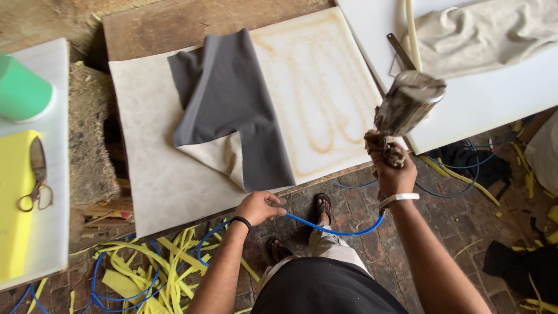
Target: The person lays a beige fabric over a white foam board, trims the edges with a knife, sprays adhesive onto the foam, and adheres the fabric to the board. The person repeats the process with a second piece of fabric and foam.
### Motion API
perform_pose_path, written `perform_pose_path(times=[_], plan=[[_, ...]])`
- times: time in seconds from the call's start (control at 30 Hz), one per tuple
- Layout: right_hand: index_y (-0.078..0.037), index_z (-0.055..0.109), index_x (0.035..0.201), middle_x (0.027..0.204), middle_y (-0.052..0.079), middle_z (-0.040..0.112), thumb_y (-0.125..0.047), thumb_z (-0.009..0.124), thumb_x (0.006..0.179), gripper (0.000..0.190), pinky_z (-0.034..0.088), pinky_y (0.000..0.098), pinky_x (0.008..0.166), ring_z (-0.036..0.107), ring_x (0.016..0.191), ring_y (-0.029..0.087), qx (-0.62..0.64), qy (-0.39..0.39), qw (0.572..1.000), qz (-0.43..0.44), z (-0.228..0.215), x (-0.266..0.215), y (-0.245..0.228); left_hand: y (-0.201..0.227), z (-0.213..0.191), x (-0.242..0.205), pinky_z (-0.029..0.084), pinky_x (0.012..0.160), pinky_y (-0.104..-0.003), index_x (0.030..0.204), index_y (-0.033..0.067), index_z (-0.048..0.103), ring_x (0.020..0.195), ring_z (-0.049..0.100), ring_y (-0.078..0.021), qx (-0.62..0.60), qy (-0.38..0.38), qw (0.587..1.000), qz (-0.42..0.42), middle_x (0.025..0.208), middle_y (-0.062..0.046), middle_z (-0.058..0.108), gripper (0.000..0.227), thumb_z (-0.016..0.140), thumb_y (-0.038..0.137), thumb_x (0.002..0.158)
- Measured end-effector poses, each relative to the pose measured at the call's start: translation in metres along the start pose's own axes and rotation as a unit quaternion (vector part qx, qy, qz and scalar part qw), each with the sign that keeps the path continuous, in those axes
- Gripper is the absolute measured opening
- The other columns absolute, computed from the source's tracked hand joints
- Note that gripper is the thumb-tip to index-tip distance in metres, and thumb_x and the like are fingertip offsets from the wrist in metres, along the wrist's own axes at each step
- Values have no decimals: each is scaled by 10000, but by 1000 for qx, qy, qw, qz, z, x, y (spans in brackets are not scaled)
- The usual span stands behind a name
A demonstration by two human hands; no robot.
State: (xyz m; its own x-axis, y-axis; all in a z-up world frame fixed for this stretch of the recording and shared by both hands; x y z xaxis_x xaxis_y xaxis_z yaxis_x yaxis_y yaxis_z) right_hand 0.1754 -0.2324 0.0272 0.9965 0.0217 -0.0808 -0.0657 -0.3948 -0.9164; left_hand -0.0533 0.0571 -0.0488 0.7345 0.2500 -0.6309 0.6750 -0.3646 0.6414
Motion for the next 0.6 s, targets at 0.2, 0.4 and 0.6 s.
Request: perform_pose_path(times=[0.2,0.4,0.6], plan=[[-10,644,1319,796,77,679,-91,771,906,439,489,286,513,609,592,132,95,-113,989,-25,34,2,-40,-38,-8,-13,541,652,-291,1106,71,740,651,700,-98,-81,2,997,11,750,-44,777,501,924,330,719],[-17,622,1298,793,31,690,-84,769,884,444,516,264,518,624,598,105,158,-95,982,-43,76,40,-68,-45,-28,8,511,595,-272,1066,66,757,606,667,-88,-133,16,991,17,708,-41,754,433,913,317,750],[23,685,1089,796,101,671,-131,771,948,226,503,291,527,619,612,144,50,-176,982,-35,75,51,-52,-21,-29,20,522,599,-258,1098,99,739,612,679,-79,-102,-39,994,11,709,-22,746,470,916,329,729]])
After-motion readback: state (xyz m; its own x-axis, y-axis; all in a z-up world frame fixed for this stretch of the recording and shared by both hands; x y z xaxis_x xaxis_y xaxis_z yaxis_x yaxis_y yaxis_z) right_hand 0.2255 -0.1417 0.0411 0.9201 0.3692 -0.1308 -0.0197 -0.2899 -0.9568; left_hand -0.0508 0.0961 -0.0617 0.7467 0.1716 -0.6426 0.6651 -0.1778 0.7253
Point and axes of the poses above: each hand's wrist, its own x-axis towards the middle knuckle, its own z-axis out of the palm, y = z × x, the point moved 6 cm from there along x, towards the middle knuckle
